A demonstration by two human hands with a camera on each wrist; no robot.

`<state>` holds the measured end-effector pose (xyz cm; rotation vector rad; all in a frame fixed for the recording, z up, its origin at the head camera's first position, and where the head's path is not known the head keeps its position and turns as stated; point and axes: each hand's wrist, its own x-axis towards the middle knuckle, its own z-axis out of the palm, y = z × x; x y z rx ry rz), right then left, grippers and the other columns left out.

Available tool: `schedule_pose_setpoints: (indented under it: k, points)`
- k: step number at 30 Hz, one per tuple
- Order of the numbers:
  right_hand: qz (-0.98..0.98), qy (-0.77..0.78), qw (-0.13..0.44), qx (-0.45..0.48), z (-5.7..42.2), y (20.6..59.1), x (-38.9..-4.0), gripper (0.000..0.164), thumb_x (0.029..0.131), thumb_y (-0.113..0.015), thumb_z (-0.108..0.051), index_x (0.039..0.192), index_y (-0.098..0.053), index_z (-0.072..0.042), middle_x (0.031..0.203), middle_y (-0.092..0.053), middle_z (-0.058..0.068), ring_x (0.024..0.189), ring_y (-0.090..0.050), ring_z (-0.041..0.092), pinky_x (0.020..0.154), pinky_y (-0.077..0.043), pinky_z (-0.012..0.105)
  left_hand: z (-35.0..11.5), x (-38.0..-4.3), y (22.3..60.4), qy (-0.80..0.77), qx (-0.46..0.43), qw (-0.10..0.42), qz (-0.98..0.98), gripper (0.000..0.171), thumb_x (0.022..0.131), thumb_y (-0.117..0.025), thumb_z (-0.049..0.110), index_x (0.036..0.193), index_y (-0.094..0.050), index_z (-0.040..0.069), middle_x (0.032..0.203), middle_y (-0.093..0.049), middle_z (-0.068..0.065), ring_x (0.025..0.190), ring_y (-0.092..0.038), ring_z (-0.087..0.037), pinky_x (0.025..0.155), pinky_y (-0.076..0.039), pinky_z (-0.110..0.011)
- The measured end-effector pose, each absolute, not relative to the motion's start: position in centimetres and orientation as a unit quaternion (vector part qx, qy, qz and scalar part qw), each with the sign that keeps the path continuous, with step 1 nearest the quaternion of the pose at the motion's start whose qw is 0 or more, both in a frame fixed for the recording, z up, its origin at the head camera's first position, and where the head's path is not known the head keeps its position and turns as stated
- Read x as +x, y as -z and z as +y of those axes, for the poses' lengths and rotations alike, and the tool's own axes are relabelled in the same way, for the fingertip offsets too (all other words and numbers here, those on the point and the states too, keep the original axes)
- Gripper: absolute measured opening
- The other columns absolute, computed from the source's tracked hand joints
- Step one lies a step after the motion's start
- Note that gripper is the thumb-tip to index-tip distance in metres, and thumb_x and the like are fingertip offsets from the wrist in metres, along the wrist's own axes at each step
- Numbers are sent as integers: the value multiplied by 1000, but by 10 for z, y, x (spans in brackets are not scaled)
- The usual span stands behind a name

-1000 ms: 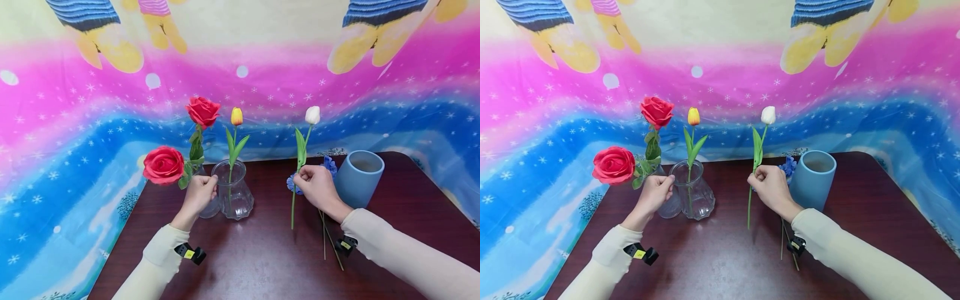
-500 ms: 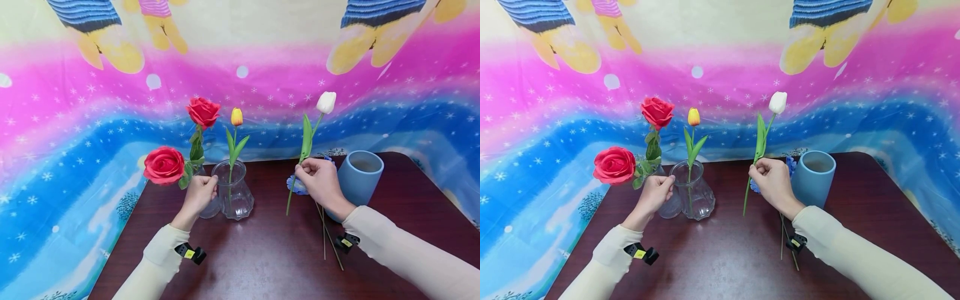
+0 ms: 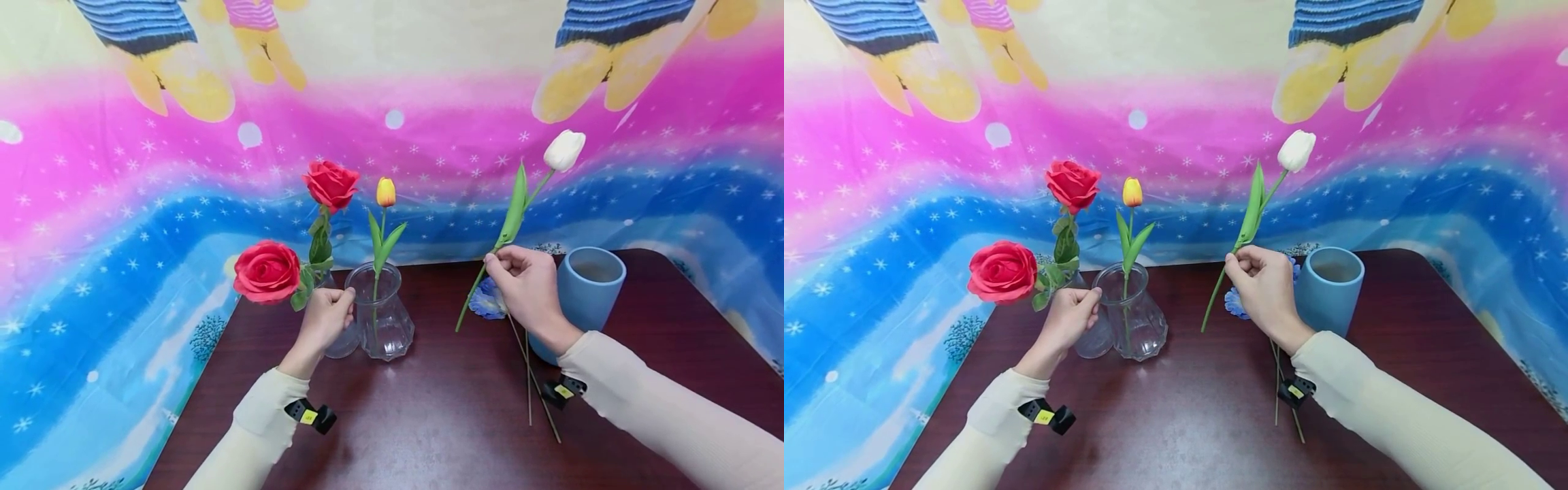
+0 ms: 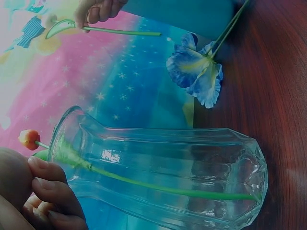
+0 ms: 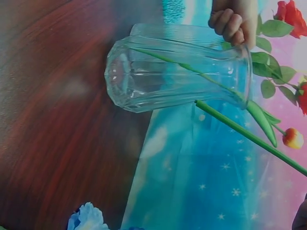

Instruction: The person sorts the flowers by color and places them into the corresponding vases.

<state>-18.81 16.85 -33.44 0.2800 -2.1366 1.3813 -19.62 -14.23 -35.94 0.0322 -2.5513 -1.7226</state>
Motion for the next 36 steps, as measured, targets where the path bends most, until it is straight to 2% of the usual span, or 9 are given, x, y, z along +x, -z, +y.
schedule_pose_setpoints:
  k: [5,11,18,25,36]
  points:
    - [-797,-520,289,106,167,331,-188,12,93,-70,-9,86,-76,-1,59,-57,-17,49,-46,0,53,-38,17,-141,-196,360,561,9,31,-827,50,102,-53,16,53,-51,7,44,-44,4,45,-44,-10,46,-29,-21]
    - [-783,-534,299,112,163,324,-190,13,93,-70,-9,86,-76,1,59,-57,-7,50,-44,3,54,-37,18,-140,-196,359,563,10,33,-826,49,101,-54,16,53,-51,8,44,-45,5,45,-44,-9,45,-30,-20]
    - [-772,-546,303,123,158,316,-192,14,95,-68,-8,88,-75,2,59,-56,-2,50,-43,6,54,-38,20,-140,-196,360,566,9,33,-824,49,101,-54,16,53,-51,8,44,-44,5,44,-43,-9,45,-29,-20]
    - [-762,-555,309,129,154,309,-194,17,95,-68,-9,89,-74,5,60,-54,-10,52,-42,7,54,-38,21,-141,-195,360,564,10,34,-825,49,101,-54,16,53,-51,8,44,-44,5,44,-44,-9,45,-29,-20]
    - [-742,-573,320,141,143,298,-198,16,95,-68,-9,92,-75,5,61,-54,-10,52,-43,6,52,-36,21,-143,-196,359,564,10,30,-825,50,102,-54,18,53,-52,8,44,-45,4,44,-44,-9,44,-28,-21]
